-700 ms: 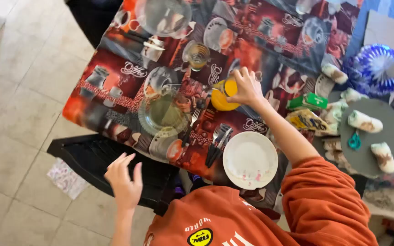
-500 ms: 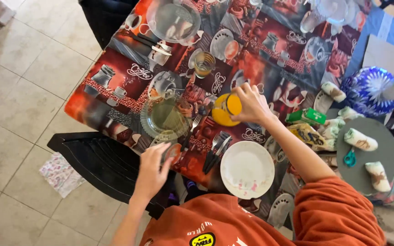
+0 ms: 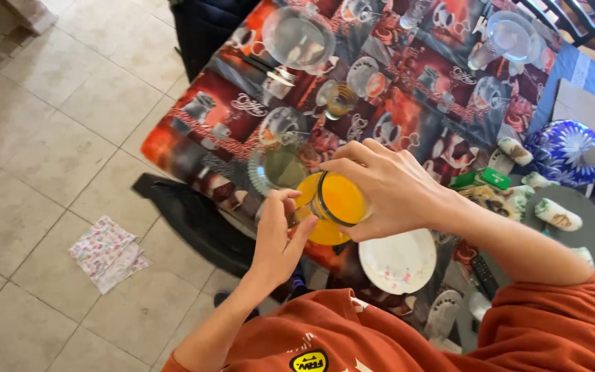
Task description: The person stirs a glass pitcher of orange juice with a spoon, then pours the juice into a glass. The person places the pitcher and glass on the dining table.
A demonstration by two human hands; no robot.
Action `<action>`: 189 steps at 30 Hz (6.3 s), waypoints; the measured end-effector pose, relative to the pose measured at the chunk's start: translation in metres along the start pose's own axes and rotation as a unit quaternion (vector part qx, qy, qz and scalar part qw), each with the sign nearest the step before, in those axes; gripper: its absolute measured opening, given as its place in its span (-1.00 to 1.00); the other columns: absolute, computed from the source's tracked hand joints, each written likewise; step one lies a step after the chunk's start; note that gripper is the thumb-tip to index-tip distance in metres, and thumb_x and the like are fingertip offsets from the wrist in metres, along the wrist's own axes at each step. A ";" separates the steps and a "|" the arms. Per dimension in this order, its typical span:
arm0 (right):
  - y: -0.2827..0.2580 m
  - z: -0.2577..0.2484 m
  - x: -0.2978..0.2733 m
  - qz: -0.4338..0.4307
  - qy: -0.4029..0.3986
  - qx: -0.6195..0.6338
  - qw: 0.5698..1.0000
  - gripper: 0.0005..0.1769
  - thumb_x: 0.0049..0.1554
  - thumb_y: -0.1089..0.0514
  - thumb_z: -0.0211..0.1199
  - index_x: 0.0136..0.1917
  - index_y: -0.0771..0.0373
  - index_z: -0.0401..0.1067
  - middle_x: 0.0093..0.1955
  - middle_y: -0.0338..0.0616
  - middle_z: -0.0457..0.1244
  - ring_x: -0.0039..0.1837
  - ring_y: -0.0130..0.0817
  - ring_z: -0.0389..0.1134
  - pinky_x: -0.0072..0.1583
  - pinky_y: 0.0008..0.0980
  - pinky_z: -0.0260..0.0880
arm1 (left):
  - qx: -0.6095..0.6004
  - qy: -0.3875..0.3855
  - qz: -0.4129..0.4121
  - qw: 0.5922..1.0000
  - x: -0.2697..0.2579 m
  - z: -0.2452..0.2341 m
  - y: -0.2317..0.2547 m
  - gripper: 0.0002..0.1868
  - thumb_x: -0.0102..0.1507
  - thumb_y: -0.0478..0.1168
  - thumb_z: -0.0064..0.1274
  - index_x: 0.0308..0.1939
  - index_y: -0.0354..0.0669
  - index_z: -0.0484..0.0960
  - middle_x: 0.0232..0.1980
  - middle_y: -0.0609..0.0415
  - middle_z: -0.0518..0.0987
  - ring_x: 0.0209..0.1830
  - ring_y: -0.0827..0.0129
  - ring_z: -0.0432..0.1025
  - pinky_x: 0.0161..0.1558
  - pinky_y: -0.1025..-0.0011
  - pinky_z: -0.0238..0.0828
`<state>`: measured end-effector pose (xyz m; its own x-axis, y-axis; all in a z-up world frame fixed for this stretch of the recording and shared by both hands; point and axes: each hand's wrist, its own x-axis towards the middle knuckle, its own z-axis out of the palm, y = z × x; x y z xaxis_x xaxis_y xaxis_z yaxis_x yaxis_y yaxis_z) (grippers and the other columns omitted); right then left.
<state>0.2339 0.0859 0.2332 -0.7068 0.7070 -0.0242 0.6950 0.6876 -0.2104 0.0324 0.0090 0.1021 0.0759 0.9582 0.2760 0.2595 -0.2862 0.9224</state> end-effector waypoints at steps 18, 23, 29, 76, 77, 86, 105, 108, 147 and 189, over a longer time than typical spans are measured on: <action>-0.226 0.069 0.132 -0.120 0.053 0.326 0.936 0.62 -0.40 -0.13 0.72 0.64 0.28 -0.26 0.64 0.19 -0.07 0.62 0.03 0.06 0.54 0.00 0.11 | -0.374 0.173 -0.107 0.905 -0.117 -0.283 -0.013 -0.52 0.24 -0.42 0.15 0.18 -0.15 0.32 -0.35 0.18 0.51 -0.50 0.65 0.16 -0.43 0.70 0.02; -0.215 0.169 0.189 -0.070 0.089 0.480 0.870 0.55 -0.42 -0.07 0.76 0.61 0.40 -0.07 0.53 0.18 0.07 0.54 0.03 0.12 0.47 0.10 0.04 | -0.319 0.191 -0.093 0.924 -0.077 -0.332 -0.046 -0.57 0.24 -0.24 0.22 0.11 -0.19 0.39 -0.64 0.23 0.39 -0.63 0.69 0.16 -0.51 0.76 0.07; -0.210 0.216 0.252 -0.032 0.241 0.306 0.920 0.32 -0.32 -0.34 0.61 0.45 0.51 0.24 0.28 0.32 0.27 0.32 0.28 0.31 0.34 0.17 0.25 | -0.329 0.131 -0.089 0.931 -0.013 -0.378 -0.106 -0.55 0.25 -0.20 0.22 0.12 -0.21 0.37 -0.67 0.21 0.35 -0.69 0.69 0.09 -0.55 0.73 -0.03; -0.022 0.271 0.524 0.620 0.685 0.142 0.355 -0.36 -0.09 0.24 0.62 0.24 0.27 0.46 0.09 0.02 0.43 0.20 -0.30 0.38 0.23 -0.03 0.39 | -0.325 -0.646 -0.184 0.666 0.494 -0.134 -0.386 -0.37 0.26 0.11 -0.21 0.30 -0.17 0.41 -0.62 0.20 0.30 -0.78 0.59 0.12 -0.67 0.67 -0.13; -0.010 0.285 0.519 0.618 0.689 0.139 0.351 -0.34 -0.08 0.25 0.62 0.27 0.26 0.46 0.11 0.02 0.43 0.22 -0.28 0.38 0.25 -0.05 0.37 | -0.322 -0.646 -0.170 0.671 0.495 -0.119 -0.396 -0.39 0.29 0.09 -0.24 0.30 -0.18 0.42 -0.63 0.20 0.31 -0.77 0.59 0.12 -0.65 0.65 -0.11; 0.051 0.330 0.505 0.634 0.677 0.176 0.329 -0.30 -0.01 0.26 0.58 0.37 0.18 0.41 0.24 -0.05 0.35 0.31 -0.17 0.36 0.32 -0.07 0.31 | -0.308 -0.655 -0.134 0.677 0.507 -0.060 -0.437 -0.36 0.39 0.00 -0.29 0.49 -0.25 0.30 -0.72 0.15 0.28 -0.76 0.53 0.09 -0.59 0.62 -0.05; -0.006 0.339 0.558 0.772 0.582 0.156 0.201 -0.34 0.22 0.04 0.33 0.48 0.28 0.23 0.36 -0.01 0.32 0.38 -0.08 0.34 0.34 -0.17 0.33 | 0.146 -0.609 0.264 0.734 0.572 -0.027 -0.506 -0.11 0.16 -0.26 0.26 0.53 -0.12 0.18 0.13 -0.10 0.28 0.11 -0.06 0.23 0.11 -0.02 0.23; -0.029 0.367 0.571 0.806 0.548 0.143 0.175 -0.44 0.22 0.03 0.33 0.41 0.26 0.32 0.24 -0.06 0.40 0.28 -0.16 0.42 0.25 -0.28 0.41 | 0.151 -0.640 0.257 0.708 0.574 -0.013 -0.531 0.01 0.07 -0.22 0.34 0.52 -0.11 0.12 0.12 -0.03 0.27 0.10 -0.02 0.28 0.08 0.01 0.30; -0.020 0.264 0.491 0.785 0.512 0.008 0.349 -0.56 0.31 0.00 0.18 0.40 0.18 0.40 0.49 0.06 0.13 0.56 0.17 0.04 0.42 0.13 0.20 | 0.031 -0.604 0.149 0.782 0.586 -0.056 -0.471 0.18 0.08 -0.37 0.12 0.66 -0.18 -0.26 -0.11 0.02 0.70 -0.23 0.13 0.60 -0.15 0.12 0.54; 0.081 0.232 0.431 0.625 0.386 0.029 0.678 -0.89 0.19 0.16 0.28 -0.19 0.10 0.58 -0.25 -0.14 0.29 -0.10 -0.12 0.28 0.00 -0.19 0.41 | -0.059 -0.793 0.074 0.602 0.548 -0.067 -0.426 -0.10 0.34 -0.07 0.06 0.63 -0.08 -0.12 0.18 -0.03 0.63 0.30 -0.13 0.40 0.28 -0.15 0.26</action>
<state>-0.0451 0.4081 -0.0212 0.7244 0.6228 0.2955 0.6656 -0.5204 -0.5350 -0.1006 0.6554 -0.1213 0.9380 -0.3069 -0.1609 0.0735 -0.2774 0.9579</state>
